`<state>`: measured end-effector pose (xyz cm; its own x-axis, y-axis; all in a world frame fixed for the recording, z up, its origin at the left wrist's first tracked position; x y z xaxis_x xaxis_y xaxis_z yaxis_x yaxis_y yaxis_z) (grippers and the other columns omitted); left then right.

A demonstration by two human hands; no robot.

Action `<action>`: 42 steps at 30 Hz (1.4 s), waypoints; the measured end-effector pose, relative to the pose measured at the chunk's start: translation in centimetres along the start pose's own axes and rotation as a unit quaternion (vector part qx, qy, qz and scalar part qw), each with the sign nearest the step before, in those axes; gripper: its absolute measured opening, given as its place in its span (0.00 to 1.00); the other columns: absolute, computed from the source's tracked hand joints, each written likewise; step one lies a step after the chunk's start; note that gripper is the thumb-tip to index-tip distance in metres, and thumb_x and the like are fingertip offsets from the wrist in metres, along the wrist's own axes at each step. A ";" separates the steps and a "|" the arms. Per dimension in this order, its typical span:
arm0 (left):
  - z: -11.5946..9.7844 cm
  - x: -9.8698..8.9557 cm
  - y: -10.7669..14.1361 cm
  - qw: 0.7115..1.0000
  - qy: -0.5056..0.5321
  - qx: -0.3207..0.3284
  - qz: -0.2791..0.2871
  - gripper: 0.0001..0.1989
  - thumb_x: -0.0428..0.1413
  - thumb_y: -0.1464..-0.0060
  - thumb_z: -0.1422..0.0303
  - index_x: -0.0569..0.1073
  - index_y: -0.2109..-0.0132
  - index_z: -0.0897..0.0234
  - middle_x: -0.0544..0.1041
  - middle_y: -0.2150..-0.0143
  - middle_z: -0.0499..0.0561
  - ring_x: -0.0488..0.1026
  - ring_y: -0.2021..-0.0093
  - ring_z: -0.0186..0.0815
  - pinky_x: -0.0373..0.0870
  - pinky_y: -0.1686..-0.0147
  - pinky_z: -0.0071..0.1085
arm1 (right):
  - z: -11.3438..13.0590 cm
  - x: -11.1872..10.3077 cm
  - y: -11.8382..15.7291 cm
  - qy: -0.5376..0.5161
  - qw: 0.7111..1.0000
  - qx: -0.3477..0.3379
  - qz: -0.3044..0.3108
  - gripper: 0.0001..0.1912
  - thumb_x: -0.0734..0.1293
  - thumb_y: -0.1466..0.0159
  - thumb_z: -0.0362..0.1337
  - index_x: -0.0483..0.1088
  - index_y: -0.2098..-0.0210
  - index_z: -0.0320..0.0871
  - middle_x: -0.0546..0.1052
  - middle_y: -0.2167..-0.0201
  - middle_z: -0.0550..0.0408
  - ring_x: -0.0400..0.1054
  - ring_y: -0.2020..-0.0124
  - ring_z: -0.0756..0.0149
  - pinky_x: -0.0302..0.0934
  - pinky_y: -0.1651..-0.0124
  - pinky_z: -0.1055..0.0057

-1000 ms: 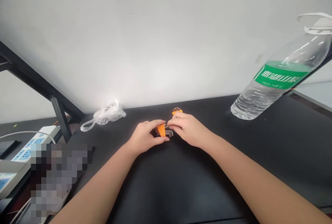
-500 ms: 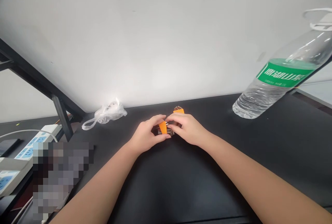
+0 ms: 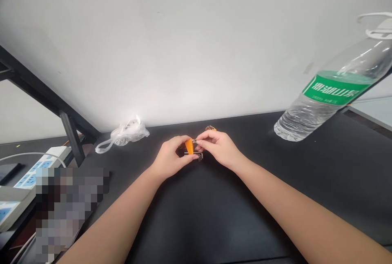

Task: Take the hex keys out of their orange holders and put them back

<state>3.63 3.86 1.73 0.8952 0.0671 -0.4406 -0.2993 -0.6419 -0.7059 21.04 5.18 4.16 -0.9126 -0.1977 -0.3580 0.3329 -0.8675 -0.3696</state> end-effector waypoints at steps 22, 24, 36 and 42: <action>2.3 -1.0 0.0 0.985 -0.149 -0.025 -0.087 0.22 0.62 0.39 0.63 0.69 0.39 0.57 0.78 0.45 0.54 0.74 0.46 0.45 0.70 0.45 0.45 | -0.8 -0.8 0.4 0.488 0.870 -0.023 0.065 0.04 0.67 0.41 0.31 0.71 0.71 0.45 0.76 0.67 0.53 0.70 0.68 0.63 0.60 0.67 0.68; 2.3 -0.8 0.0 0.986 -0.147 -0.023 -0.078 0.22 0.62 0.39 0.63 0.69 0.40 0.57 0.77 0.44 0.53 0.73 0.44 0.45 0.70 0.44 0.45 | -1.1 -1.3 0.5 0.490 0.869 0.000 0.070 0.04 0.68 0.43 0.30 0.71 0.72 0.45 0.76 0.68 0.53 0.70 0.69 0.62 0.59 0.69 0.68; 1.8 -0.7 0.0 0.989 -0.130 -0.013 -0.069 0.22 0.63 0.40 0.62 0.70 0.41 0.56 0.78 0.44 0.52 0.74 0.45 0.44 0.71 0.45 0.44 | 1.9 -1.3 0.4 0.321 0.943 -0.083 0.011 0.06 0.64 0.32 0.38 0.74 0.61 0.47 0.74 0.68 0.56 0.68 0.72 0.66 0.65 0.66 0.66; 1.4 -0.6 0.0 0.991 -0.123 0.005 -0.061 0.21 0.63 0.40 0.60 0.71 0.42 0.56 0.79 0.46 0.52 0.75 0.47 0.43 0.72 0.46 0.43 | 3.4 -0.8 1.0 0.343 0.923 -0.175 -0.016 0.11 0.62 0.28 0.39 0.78 0.57 0.49 0.76 0.62 0.51 0.71 0.67 0.62 0.67 0.63 0.62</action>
<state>2.60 4.92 1.24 0.8175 0.3286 -0.4730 -0.1985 -0.6103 -0.7669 21.31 2.92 7.05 -0.5990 0.2651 -0.7556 0.4736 -0.6436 -0.6012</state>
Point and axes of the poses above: each hand's wrist, its own y-axis away from the middle knuckle, its own x-axis out of the palm, z = x × y, the point moved 6 cm from there along -y, towards the middle knuckle
